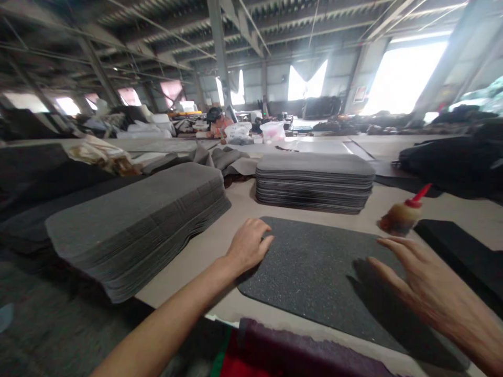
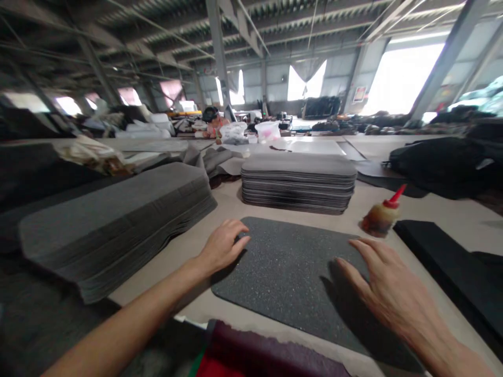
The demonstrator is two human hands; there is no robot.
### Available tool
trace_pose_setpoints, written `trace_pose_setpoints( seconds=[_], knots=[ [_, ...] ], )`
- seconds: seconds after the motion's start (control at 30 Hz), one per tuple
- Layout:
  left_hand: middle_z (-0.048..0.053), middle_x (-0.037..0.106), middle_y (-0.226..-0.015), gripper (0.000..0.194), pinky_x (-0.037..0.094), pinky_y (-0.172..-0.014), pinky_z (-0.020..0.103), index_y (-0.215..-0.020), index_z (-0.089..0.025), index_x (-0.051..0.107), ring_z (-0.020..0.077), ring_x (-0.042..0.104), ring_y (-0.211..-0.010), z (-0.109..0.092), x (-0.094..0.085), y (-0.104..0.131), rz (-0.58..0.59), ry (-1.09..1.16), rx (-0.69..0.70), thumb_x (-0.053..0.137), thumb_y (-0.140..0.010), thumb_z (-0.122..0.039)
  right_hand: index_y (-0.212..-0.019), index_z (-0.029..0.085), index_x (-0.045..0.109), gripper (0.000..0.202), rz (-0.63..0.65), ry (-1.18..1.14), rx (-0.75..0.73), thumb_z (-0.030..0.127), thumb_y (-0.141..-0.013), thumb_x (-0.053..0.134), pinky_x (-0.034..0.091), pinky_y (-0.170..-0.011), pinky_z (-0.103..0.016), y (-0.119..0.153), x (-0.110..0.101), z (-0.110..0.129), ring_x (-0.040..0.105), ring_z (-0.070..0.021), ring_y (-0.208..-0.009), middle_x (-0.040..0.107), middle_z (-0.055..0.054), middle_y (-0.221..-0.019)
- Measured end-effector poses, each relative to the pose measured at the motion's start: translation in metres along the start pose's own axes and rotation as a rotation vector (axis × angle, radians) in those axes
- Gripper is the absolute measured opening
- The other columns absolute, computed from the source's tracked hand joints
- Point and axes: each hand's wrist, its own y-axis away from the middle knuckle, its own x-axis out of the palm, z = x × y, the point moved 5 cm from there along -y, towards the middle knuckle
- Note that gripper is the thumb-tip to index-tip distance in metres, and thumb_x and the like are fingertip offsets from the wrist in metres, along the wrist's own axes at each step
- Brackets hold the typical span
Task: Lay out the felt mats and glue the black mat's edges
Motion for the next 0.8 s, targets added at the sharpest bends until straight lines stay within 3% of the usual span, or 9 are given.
trace_pose_setpoints(
  seconds=[0.07,0.13,0.2,0.3,0.43,0.6,0.7,0.8],
  knots=[
    [0.004,0.065,-0.125,0.028,0.042,-0.109,0.039,-0.116,-0.022,0.064,0.0237,0.054,-0.122,-0.021,0.021,-0.014,0.094,-0.016,0.089,0.064,-0.094,-0.039,-0.134,0.011,0.056,0.066,0.080,-0.003,-0.094,0.064,-0.103,0.031,0.045,-0.109,-0.048,-0.022,0.022,0.028,0.053,-0.0321,-0.125,0.057,-0.017,-0.135],
    [0.008,0.056,-0.143,0.048,0.033,-0.117,0.054,-0.130,-0.022,0.060,0.0322,0.044,-0.136,-0.030,0.042,-0.021,0.150,-0.044,0.099,0.064,-0.092,-0.051,-0.143,0.007,0.050,0.065,0.212,0.003,-0.157,0.056,-0.106,0.030,0.037,-0.116,-0.047,-0.032,0.049,0.043,0.043,-0.0303,-0.137,0.048,-0.017,-0.147],
    [0.011,0.046,-0.152,0.062,0.026,-0.115,0.070,-0.141,-0.021,0.053,0.0418,0.034,-0.142,-0.029,0.060,-0.022,0.188,-0.071,0.062,0.059,-0.092,-0.060,-0.149,0.010,0.047,0.065,0.331,0.048,-0.087,0.056,-0.106,0.030,0.034,-0.118,-0.050,-0.031,0.071,0.043,0.037,-0.0315,-0.142,0.041,-0.015,-0.154],
    [0.008,0.040,-0.157,0.067,0.024,-0.113,0.074,-0.147,-0.023,0.048,0.0441,0.030,-0.144,-0.018,0.075,-0.020,0.227,-0.102,0.034,0.049,-0.095,-0.066,-0.155,0.014,0.040,0.072,0.446,0.105,0.032,0.064,-0.104,0.030,0.027,-0.119,-0.055,-0.022,0.087,0.032,0.029,-0.0344,-0.147,0.031,-0.014,-0.160],
    [0.005,0.038,-0.158,0.066,0.023,-0.114,0.074,-0.148,-0.024,0.047,0.0416,0.029,-0.146,-0.011,0.078,-0.021,0.248,-0.144,0.026,0.045,-0.096,-0.066,-0.158,0.011,0.035,0.085,0.483,0.166,0.185,0.073,-0.100,0.030,0.022,-0.122,-0.051,-0.008,0.082,0.005,0.021,-0.0343,-0.150,0.024,-0.017,-0.162],
    [0.004,0.037,-0.159,0.067,0.025,-0.114,0.072,-0.148,-0.026,0.046,0.0404,0.028,-0.147,-0.012,0.076,-0.021,0.247,-0.172,0.026,0.042,-0.096,-0.067,-0.157,0.004,0.030,0.090,0.510,0.238,0.336,0.073,-0.101,0.026,0.023,-0.122,-0.051,0.016,0.068,-0.038,0.020,-0.0318,-0.150,0.021,-0.018,-0.162],
    [0.004,0.038,-0.158,0.067,0.026,-0.114,0.072,-0.148,-0.025,0.046,0.0405,0.029,-0.146,-0.011,0.076,-0.021,0.246,-0.171,0.026,0.043,-0.096,-0.067,-0.155,0.005,0.036,0.079,0.511,0.274,0.390,0.065,-0.104,0.029,0.026,-0.119,-0.057,0.030,0.054,-0.059,0.026,-0.0335,-0.148,0.029,-0.020,-0.159],
    [0.006,0.040,-0.157,0.066,0.027,-0.113,0.073,-0.147,-0.024,0.047,0.0406,0.031,-0.146,-0.012,0.075,-0.023,0.247,-0.165,0.027,0.046,-0.096,-0.065,-0.149,0.008,0.046,0.061,0.497,0.311,0.387,0.049,-0.105,0.037,0.023,-0.117,-0.064,0.040,0.035,-0.063,0.029,-0.0367,-0.147,0.039,-0.021,-0.154]
  ],
)
